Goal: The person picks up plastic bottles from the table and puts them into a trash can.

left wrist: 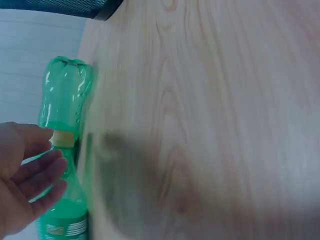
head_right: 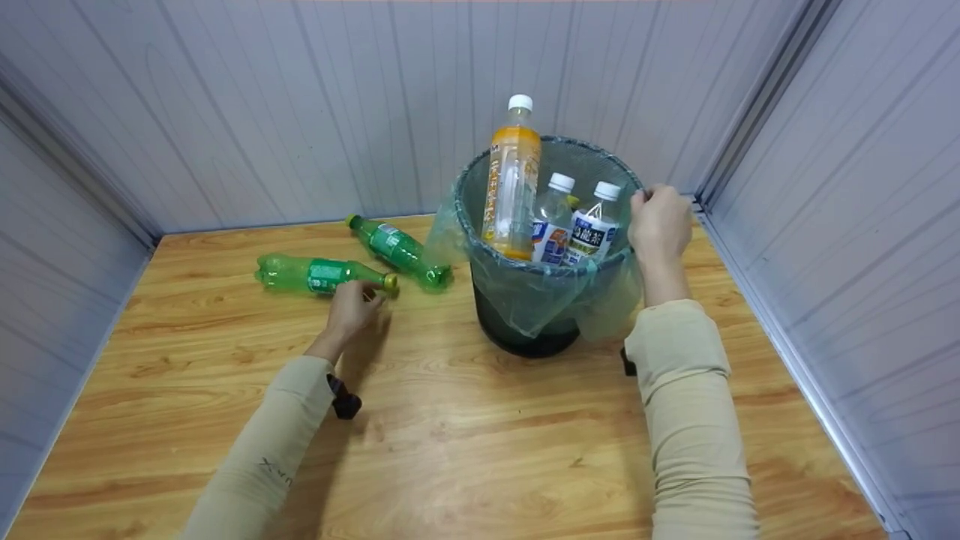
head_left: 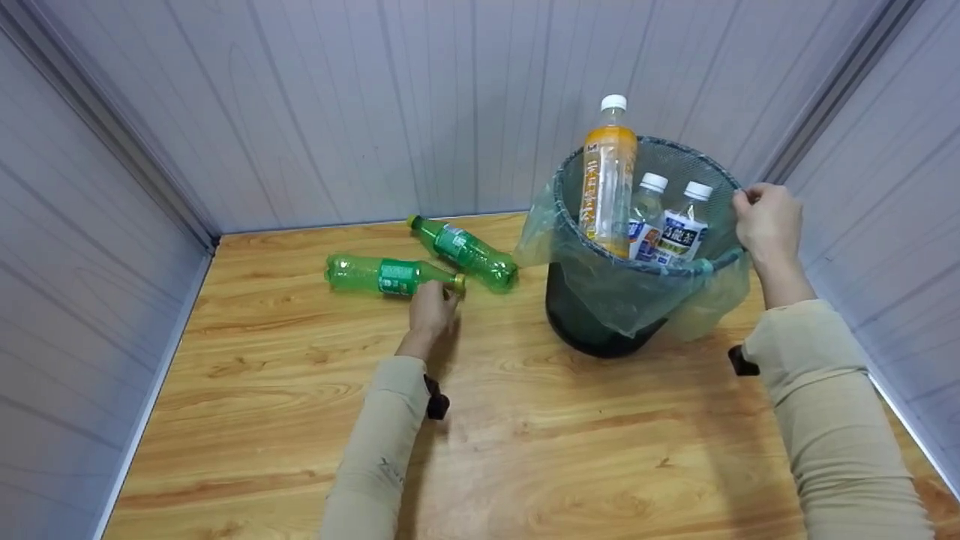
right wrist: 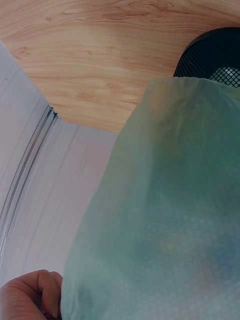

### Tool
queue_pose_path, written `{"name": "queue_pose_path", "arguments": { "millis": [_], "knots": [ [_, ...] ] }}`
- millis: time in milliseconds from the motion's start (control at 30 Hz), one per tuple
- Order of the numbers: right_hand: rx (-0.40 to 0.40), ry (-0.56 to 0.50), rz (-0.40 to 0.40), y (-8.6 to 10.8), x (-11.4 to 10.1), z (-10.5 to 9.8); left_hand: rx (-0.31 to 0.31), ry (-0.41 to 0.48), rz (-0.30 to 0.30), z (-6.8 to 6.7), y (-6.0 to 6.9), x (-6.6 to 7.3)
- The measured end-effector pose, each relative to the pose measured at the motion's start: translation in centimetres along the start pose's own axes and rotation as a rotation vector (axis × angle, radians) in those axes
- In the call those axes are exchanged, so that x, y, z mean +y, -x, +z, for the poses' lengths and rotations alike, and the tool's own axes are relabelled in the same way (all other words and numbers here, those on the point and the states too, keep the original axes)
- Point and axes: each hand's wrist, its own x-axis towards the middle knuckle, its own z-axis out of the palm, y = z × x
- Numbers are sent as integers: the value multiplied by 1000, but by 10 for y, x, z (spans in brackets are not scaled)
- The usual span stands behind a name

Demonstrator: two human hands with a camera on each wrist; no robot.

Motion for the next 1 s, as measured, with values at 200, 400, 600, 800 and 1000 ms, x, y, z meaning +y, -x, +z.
{"name": "queue_pose_path", "arguments": {
  "millis": [200,400,600,800,1000],
  "knots": [
    [13,12,-5,0,0,0,56,-145,149,-21,0,-9],
    [12,-1,-5,2,-1,0,28,-357,247,-30,-3,-22],
    [11,-16,-15,2,-1,0,-96,-543,243,-28,-7,-32],
    [16,-11,-29,2,0,0,-105,-653,233,-25,-9,-37],
    [39,-5,-43,1,0,-1,-72,-637,265,-25,-10,-35]
  ]
}}
